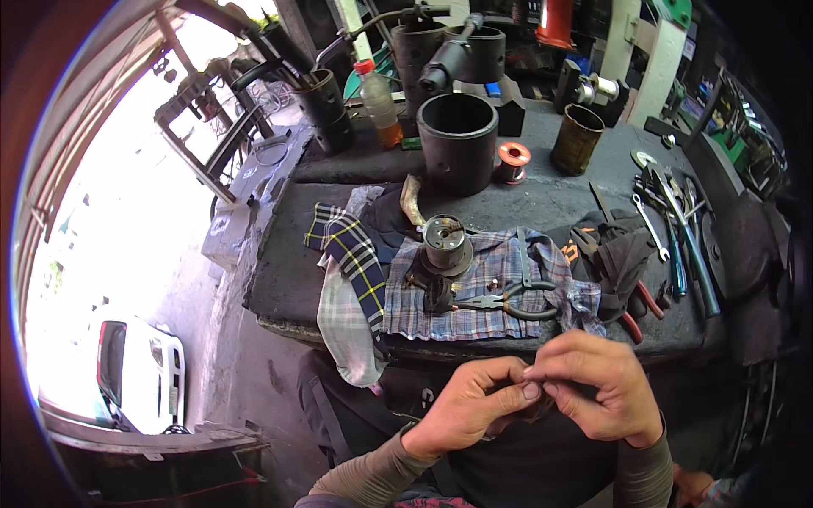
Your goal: The person disassembles a small cylindrical electrical component, removes internal parts, and uses pliers to adjust or remove a copper piece. The person then wipes the component with a cloth and continues manipulating the parts on a workbench.
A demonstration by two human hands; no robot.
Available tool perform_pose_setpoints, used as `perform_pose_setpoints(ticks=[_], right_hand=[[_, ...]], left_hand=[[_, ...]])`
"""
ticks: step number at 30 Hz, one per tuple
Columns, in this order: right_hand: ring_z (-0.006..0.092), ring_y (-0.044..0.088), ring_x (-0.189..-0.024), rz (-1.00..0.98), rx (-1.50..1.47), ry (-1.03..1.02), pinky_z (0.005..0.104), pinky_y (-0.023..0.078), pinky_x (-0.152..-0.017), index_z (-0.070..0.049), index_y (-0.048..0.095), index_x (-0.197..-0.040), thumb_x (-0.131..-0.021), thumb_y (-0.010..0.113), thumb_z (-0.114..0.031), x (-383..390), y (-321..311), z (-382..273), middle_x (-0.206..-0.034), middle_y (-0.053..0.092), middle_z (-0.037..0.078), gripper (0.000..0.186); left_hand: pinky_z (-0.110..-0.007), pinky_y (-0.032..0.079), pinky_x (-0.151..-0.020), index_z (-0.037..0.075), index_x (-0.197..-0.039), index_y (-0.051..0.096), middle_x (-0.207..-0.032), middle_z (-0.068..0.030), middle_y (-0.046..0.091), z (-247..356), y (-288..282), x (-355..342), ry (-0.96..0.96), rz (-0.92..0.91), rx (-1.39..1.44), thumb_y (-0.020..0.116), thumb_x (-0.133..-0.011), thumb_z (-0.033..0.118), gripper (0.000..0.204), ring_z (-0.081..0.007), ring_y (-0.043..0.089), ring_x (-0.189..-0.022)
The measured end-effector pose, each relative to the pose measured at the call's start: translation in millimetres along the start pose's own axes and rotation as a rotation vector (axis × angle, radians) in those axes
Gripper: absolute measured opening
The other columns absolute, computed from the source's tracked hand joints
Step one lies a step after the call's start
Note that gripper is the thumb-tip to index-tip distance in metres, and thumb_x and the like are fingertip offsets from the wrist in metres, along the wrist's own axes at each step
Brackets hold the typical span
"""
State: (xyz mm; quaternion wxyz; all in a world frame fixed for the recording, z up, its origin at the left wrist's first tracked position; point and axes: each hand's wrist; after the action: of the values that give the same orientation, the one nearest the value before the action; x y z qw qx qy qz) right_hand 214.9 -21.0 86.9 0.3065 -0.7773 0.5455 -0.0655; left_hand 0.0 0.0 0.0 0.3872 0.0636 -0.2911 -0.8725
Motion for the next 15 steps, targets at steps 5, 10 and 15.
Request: perform_pose_setpoints(ticks=[5,10,15], right_hand=[[0.0285,0.077,-0.091,-0.008,0.061,0.043,0.0353,0.064,-0.078,-0.003,0.077,-0.121,-0.084,0.077,0.011,12,23,0,-0.115,0.071,0.013,0.039],[0.0301,0.077,-0.089,0.006,0.133,0.016,0.0375,0.062,-0.074,-0.004,0.077,-0.118,-0.087,0.078,0.005,-8,47,-12,-0.108,0.074,0.013,0.032],[0.0254,0.075,-0.085,-0.03,0.276,-0.113,0.0325,0.057,-0.068,-0.002,0.072,-0.11,-0.088,0.079,-0.003,-25,48,-4,-0.103,0.075,0.013,0.023]], left_hand=[[-0.022,0.036,-0.055,0.003,-0.115,0.074,-0.091,-0.0003,0.074,-11,-17,12,-0.04,0.072,-0.125,0.072,-0.11,0.023,0.02,-0.0019,0.053,-0.066],[-0.029,0.056,-0.096,-0.003,-0.123,0.077,-0.114,-0.0045,0.078,12,-41,29,0.017,0.068,-0.294,0.073,-0.108,0.012,0.021,-0.0106,0.069,-0.105],[-0.032,0.055,-0.09,-0.002,-0.121,0.076,-0.105,-0.0069,0.079,21,-59,24,0.192,-0.013,-0.543,0.07,-0.11,0.022,0.027,-0.0093,0.067,-0.099]])
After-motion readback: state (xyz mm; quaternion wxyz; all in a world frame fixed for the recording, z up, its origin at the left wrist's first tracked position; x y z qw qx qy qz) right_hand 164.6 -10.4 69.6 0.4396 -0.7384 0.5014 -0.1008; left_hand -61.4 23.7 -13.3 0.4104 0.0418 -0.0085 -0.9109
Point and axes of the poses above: each hand's wrist, its own x-axis away from the middle knuckle, its own y-axis out of the palm, z = x × y
